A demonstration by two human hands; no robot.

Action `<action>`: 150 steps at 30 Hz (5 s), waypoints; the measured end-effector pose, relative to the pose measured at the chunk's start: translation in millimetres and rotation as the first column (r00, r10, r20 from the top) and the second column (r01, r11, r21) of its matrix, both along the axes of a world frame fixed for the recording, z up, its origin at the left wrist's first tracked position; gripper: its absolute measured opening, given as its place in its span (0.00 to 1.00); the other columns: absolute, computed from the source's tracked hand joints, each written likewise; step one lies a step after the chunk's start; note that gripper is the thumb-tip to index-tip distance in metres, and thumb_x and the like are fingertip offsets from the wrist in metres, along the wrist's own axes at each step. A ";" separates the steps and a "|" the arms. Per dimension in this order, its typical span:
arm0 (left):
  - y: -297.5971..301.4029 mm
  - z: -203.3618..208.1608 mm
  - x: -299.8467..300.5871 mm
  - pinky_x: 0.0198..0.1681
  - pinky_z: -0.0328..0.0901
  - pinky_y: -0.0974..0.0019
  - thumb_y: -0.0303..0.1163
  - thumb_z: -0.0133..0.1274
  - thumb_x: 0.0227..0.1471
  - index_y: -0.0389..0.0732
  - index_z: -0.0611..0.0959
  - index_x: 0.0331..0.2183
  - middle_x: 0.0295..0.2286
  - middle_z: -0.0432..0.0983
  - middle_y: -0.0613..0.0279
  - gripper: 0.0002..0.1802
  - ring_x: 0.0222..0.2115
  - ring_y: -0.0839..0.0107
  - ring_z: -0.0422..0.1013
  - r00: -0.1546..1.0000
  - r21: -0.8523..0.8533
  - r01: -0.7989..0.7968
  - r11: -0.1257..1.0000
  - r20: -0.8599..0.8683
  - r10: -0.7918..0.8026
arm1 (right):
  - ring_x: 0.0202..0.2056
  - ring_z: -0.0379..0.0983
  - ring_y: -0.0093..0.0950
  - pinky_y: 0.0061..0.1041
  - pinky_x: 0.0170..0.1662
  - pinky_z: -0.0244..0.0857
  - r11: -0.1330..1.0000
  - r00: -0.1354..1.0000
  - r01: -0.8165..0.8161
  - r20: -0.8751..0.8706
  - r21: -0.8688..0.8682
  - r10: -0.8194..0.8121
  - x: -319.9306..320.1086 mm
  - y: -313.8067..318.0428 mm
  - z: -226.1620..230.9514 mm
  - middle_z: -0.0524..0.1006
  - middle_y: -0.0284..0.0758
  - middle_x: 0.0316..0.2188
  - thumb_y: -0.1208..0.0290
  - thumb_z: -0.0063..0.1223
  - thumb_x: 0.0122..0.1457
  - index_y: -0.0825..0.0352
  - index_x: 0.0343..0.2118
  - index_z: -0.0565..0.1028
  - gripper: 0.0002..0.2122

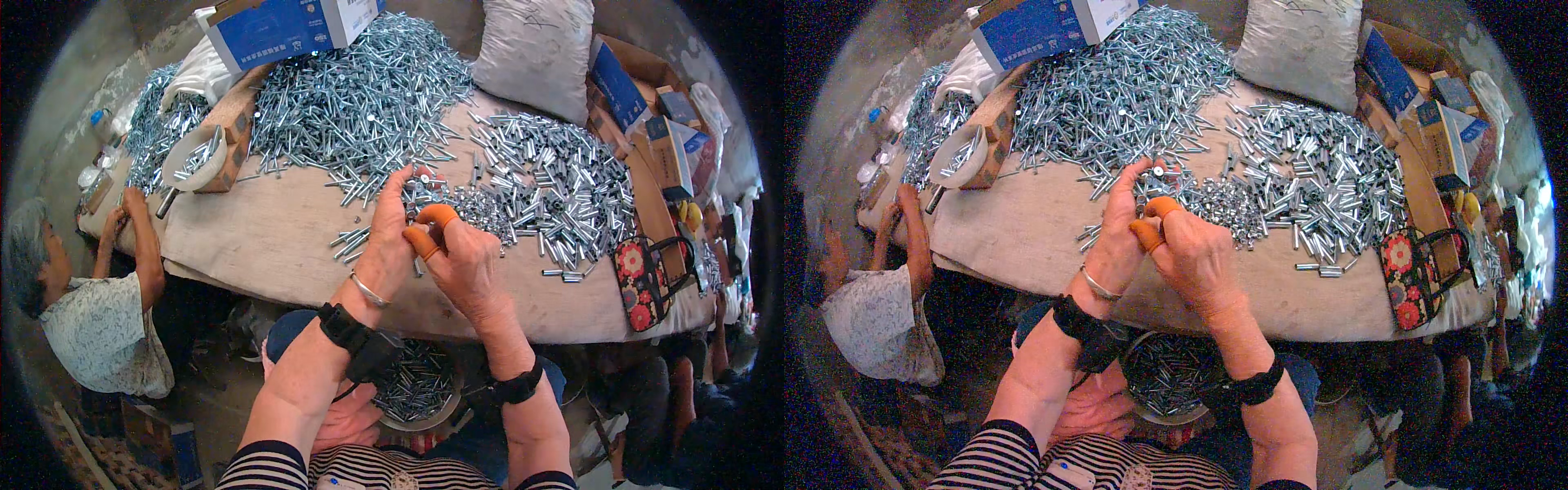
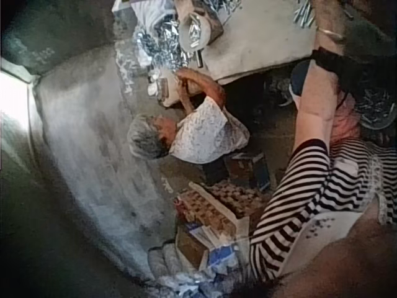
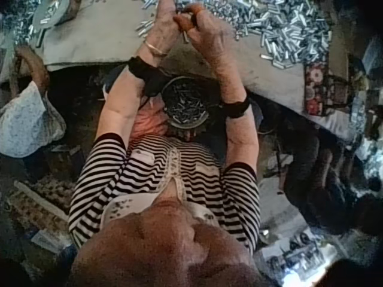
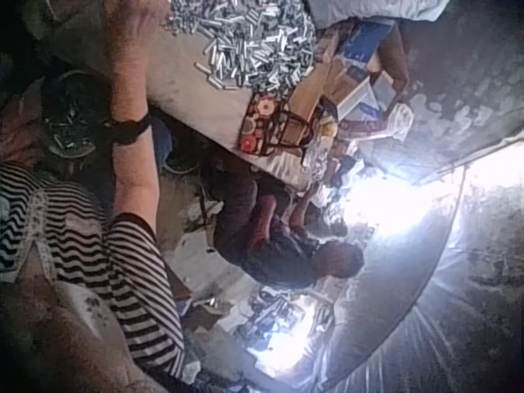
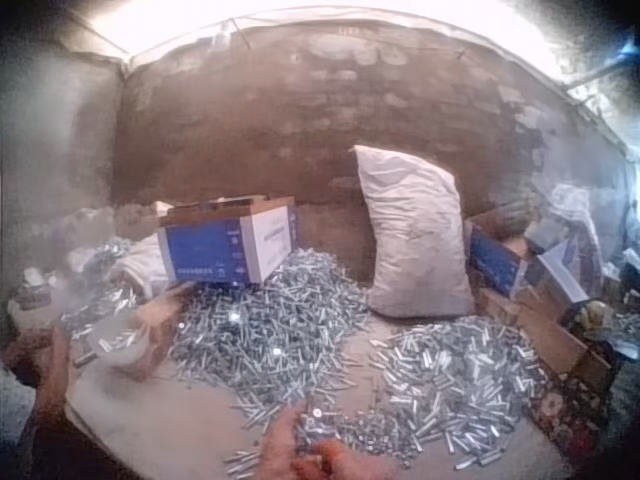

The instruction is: Assembling small metal components by manually placing a washer-like collar onto a bolt.

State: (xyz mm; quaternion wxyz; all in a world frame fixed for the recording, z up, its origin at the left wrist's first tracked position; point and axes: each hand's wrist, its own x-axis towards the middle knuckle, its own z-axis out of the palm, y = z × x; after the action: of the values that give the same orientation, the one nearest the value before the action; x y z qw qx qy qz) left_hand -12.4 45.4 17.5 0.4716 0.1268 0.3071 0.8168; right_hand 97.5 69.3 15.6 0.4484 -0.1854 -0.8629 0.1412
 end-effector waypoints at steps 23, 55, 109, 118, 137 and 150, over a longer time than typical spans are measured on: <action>26.1 -23.8 2.2 0.31 0.71 0.63 0.34 0.58 0.50 0.43 0.74 0.30 0.28 0.73 0.64 0.09 0.29 0.68 0.74 0.989 0.051 -0.095 0.994 0.122 0.088 | 0.17 0.72 0.31 0.30 0.24 0.63 0.918 0.984 0.162 0.129 -0.363 -0.122 4.7 -5.3 3.3 0.75 0.39 0.14 0.74 0.55 0.50 0.70 0.31 0.78 0.07; -0.1 -0.3 24.6 0.39 0.73 0.59 0.30 0.54 0.50 0.36 0.76 0.34 0.31 0.77 0.56 0.09 0.32 0.62 0.76 0.994 0.007 0.094 0.996 -0.047 -0.093 | 0.29 0.73 0.24 0.24 0.33 0.67 0.824 0.928 -0.099 -0.351 -0.558 -0.126 17.6 30.1 14.2 0.77 0.36 0.27 0.78 0.53 0.56 0.69 0.34 0.74 0.04; -9.4 3.6 28.3 0.36 0.74 0.65 0.28 0.55 0.51 0.39 0.79 0.34 0.30 0.79 0.61 0.06 0.30 0.68 0.77 0.991 0.052 0.075 0.996 -0.115 -0.068 | 0.22 0.72 0.25 0.23 0.26 0.64 0.822 0.950 -0.048 -0.281 -0.567 -0.138 21.3 37.0 6.6 0.77 0.37 0.25 0.74 0.55 0.55 0.67 0.37 0.78 0.08; -0.1 -9.0 21.8 0.37 0.73 0.64 0.31 0.53 0.54 0.38 0.78 0.35 0.32 0.79 0.61 0.08 0.31 0.68 0.77 0.972 -0.017 0.229 0.973 -0.039 -0.230 | 0.26 0.73 0.37 0.33 0.28 0.66 0.972 0.980 0.196 0.067 -0.129 -0.188 27.6 25.7 15.8 0.72 0.38 0.26 0.70 0.55 0.54 0.61 0.37 0.77 0.08; -10.7 -1.8 38.8 0.38 0.73 0.63 0.33 0.50 0.56 0.39 0.78 0.37 0.33 0.78 0.60 0.09 0.33 0.67 0.76 0.973 0.040 0.080 0.996 -0.219 -0.069 | 0.33 0.71 0.37 0.35 0.34 0.65 0.954 0.941 0.281 0.223 -0.100 -0.254 31.7 31.7 11.6 0.71 0.36 0.28 0.70 0.59 0.50 0.60 0.34 0.78 0.08; -15.3 5.4 39.1 0.37 0.72 0.66 0.31 0.49 0.57 0.39 0.79 0.37 0.33 0.79 0.62 0.08 0.33 0.70 0.76 0.975 -0.011 0.121 0.993 -0.184 -0.121 | 0.31 0.73 0.39 0.35 0.33 0.66 0.986 0.988 0.149 -0.020 -0.073 -0.151 28.8 36.1 14.2 0.75 0.39 0.30 0.77 0.53 0.51 0.66 0.33 0.74 0.06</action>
State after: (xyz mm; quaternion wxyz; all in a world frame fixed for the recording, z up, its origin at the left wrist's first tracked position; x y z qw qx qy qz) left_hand 26.7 30.0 22.9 0.4899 0.2202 0.3412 0.7714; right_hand 126.3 105.4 29.8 0.4617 -0.2639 -0.8352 0.1402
